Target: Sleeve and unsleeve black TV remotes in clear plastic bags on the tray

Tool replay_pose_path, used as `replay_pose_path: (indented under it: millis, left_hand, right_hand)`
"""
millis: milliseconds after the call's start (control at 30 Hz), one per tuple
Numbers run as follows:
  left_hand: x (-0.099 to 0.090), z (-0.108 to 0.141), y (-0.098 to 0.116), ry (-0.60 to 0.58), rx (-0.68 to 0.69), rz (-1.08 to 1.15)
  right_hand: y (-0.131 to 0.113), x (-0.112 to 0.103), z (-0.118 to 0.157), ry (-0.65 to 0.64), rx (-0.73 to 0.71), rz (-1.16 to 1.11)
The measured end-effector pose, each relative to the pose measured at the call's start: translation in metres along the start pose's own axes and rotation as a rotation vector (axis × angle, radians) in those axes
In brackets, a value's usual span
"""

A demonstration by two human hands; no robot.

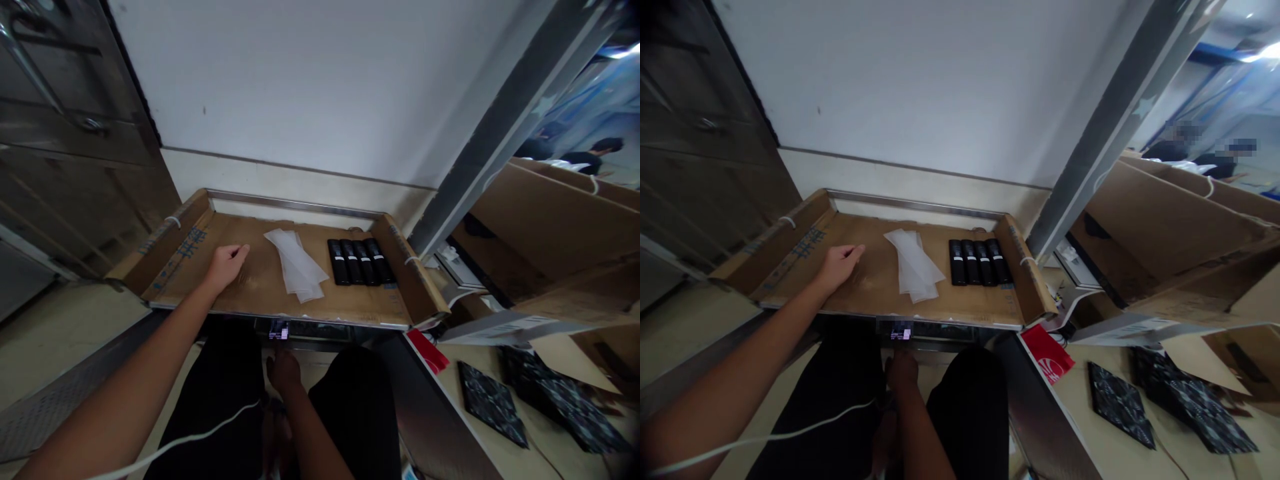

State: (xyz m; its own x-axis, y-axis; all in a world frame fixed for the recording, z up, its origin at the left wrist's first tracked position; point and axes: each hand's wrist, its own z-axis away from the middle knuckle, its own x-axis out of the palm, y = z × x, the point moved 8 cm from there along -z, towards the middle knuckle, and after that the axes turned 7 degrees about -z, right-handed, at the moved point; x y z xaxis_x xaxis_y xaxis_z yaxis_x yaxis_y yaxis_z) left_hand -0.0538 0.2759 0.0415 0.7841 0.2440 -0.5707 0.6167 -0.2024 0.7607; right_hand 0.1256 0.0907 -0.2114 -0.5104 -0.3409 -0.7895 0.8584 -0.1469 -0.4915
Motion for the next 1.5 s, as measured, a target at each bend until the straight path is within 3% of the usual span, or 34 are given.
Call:
replay_pose_path:
  millis: [1500]
  left_hand:
    - [0.0002, -0.0011, -0.0014, 0.013, 0.029, 0.007]
  right_hand:
    - [0.0017, 0.0002, -0.0012, 0.009, 0.011, -0.029]
